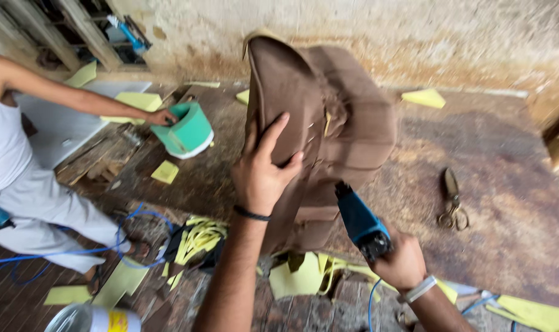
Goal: The person covers a wooden cushion frame with brown fabric, smoothing and folding the edges, then uses a pneumatic staple gun to secure the fabric to the frame. The person trims excess fabric with scissors and continues stapling around the edges.
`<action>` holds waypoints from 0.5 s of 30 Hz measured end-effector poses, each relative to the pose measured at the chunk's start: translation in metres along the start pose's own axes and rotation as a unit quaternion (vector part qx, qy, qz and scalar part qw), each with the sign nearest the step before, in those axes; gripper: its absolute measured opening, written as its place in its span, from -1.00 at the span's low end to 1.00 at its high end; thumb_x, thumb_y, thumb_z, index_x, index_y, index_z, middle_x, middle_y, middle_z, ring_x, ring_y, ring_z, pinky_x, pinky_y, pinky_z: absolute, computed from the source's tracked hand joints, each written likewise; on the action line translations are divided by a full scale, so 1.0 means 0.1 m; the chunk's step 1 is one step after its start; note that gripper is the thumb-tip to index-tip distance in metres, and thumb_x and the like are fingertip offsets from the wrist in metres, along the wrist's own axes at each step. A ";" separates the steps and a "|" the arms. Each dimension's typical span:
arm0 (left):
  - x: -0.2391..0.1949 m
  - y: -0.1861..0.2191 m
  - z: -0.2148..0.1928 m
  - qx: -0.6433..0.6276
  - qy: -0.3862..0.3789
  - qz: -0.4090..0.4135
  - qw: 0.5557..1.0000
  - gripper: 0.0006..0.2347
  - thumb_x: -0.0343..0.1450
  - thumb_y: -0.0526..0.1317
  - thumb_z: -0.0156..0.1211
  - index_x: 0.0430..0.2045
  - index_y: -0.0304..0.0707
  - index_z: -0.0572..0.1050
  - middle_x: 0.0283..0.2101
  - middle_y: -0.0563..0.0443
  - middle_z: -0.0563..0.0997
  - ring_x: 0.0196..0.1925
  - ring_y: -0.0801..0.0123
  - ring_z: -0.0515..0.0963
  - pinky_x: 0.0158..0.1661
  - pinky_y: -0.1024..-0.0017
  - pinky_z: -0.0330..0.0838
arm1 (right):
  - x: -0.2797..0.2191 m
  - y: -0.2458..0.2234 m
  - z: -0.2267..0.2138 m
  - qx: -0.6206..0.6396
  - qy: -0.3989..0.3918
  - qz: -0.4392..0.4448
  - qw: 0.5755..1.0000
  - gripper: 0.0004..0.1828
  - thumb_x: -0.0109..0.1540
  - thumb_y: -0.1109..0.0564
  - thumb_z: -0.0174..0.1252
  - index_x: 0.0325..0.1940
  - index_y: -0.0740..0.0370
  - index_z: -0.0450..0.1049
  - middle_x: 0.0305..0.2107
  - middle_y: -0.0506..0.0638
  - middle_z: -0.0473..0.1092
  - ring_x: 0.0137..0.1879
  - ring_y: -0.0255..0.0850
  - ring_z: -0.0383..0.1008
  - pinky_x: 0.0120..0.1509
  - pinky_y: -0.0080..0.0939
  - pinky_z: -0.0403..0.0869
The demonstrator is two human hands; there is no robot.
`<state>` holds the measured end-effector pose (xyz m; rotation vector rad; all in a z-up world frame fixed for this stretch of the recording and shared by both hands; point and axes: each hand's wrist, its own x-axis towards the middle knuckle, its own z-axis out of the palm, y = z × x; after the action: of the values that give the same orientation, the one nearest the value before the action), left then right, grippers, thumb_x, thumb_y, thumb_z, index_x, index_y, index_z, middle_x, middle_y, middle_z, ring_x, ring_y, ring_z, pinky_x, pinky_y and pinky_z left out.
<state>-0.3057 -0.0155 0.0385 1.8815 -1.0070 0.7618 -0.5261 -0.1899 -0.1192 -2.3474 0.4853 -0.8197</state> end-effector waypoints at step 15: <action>1.04 -0.34 -0.02 0.245 -0.041 -0.152 0.957 -0.46 0.20 -0.20 0.34 0.15 -0.03 0.49 0.18 -0.10 0.54 0.23 -0.04 0.46 0.15 0.01 0.29 | 1.00 3.03 0.96 -0.240 -0.449 0.180 0.842 -0.10 0.23 -0.06 0.21 0.60 -0.35 -0.02 0.03 0.17 0.54 0.14 0.06 0.59 0.24 0.01 0.54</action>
<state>-0.2254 -0.0390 0.1098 2.4402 -0.5796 0.8019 -0.4315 -0.4292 -0.3307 -2.6072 0.7161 0.6636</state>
